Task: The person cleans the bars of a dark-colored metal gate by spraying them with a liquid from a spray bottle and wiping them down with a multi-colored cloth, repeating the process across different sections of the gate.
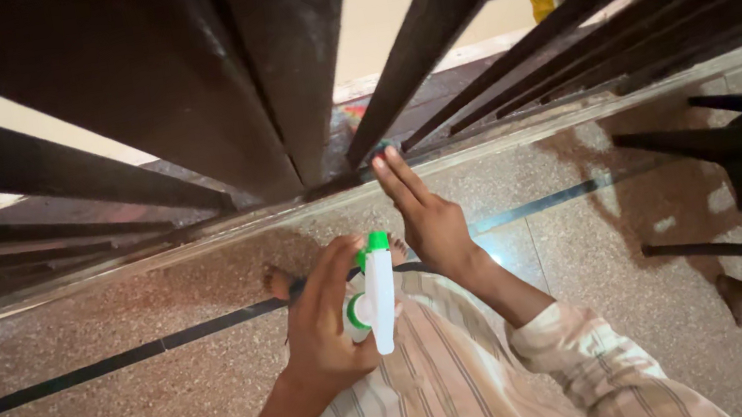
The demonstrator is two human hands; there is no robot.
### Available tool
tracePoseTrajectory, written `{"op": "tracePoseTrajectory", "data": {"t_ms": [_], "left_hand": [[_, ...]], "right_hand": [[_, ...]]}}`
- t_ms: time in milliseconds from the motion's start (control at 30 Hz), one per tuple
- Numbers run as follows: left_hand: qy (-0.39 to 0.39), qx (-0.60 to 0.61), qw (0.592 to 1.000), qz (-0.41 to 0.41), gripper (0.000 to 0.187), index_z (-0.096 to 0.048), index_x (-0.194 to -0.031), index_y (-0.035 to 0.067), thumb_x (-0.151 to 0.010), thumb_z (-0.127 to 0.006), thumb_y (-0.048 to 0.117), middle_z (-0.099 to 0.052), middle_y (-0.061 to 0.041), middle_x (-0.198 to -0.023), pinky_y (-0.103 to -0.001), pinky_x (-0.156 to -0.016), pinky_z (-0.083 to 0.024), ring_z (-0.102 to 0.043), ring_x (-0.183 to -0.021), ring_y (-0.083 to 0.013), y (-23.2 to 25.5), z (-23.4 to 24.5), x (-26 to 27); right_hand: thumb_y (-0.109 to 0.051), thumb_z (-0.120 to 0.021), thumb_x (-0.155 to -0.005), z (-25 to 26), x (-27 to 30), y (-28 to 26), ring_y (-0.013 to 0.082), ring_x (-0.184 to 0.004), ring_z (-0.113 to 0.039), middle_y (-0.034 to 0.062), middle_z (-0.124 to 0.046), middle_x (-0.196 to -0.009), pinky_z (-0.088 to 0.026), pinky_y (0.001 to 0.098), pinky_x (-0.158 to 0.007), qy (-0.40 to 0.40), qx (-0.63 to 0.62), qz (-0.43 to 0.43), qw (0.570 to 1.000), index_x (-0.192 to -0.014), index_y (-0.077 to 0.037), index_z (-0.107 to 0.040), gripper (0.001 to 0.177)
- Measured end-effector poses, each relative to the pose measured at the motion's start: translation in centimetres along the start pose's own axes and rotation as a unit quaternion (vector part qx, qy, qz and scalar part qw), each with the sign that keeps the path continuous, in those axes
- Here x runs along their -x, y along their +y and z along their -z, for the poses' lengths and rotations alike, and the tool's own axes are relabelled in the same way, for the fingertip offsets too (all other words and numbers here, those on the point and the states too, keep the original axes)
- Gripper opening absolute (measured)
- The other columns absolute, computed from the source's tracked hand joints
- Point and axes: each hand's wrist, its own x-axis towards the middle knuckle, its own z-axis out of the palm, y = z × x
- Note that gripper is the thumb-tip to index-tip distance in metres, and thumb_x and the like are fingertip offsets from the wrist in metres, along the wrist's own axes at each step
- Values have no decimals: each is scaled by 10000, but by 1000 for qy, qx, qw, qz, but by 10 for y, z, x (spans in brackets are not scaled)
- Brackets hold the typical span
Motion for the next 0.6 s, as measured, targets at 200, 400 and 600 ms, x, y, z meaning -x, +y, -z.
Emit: {"op": "tracePoseTrajectory", "data": {"t_ms": [200,400,600], "left_hand": [[11,-13,1000,-9,713,-519,-1392,-48,-804,-847,185,-587,-277,-1394,-417,-1014,-562,-680,-1221,-409,2,6,0],[-28,-19,999,-24,719,-530,-1377,-49,-777,-847,189,-588,-281,-1378,-438,-1012,-550,-665,-1219,-436,4,4,-6],[11,-1,1000,-10,722,-523,-1395,-39,-789,-846,185,-595,-271,-1387,-425,-1034,-557,-666,-1239,-417,-2,11,-3]], "right_hand": [[48,-581,-905,-9,-27,-5,362,-835,-727,99,-468,-1592,-579,442,-627,-26,36,-43,998,-1515,-178,-433,667],[53,-570,-893,-1,-58,-8,390,-870,-709,93,-548,-1463,-576,466,-638,-23,6,-23,999,-1504,-193,-500,662],[8,-632,-989,10,22,0,333,-1039,-746,134,-706,-1221,-620,366,-842,53,-87,75,992,-1390,-145,-577,433]]}}
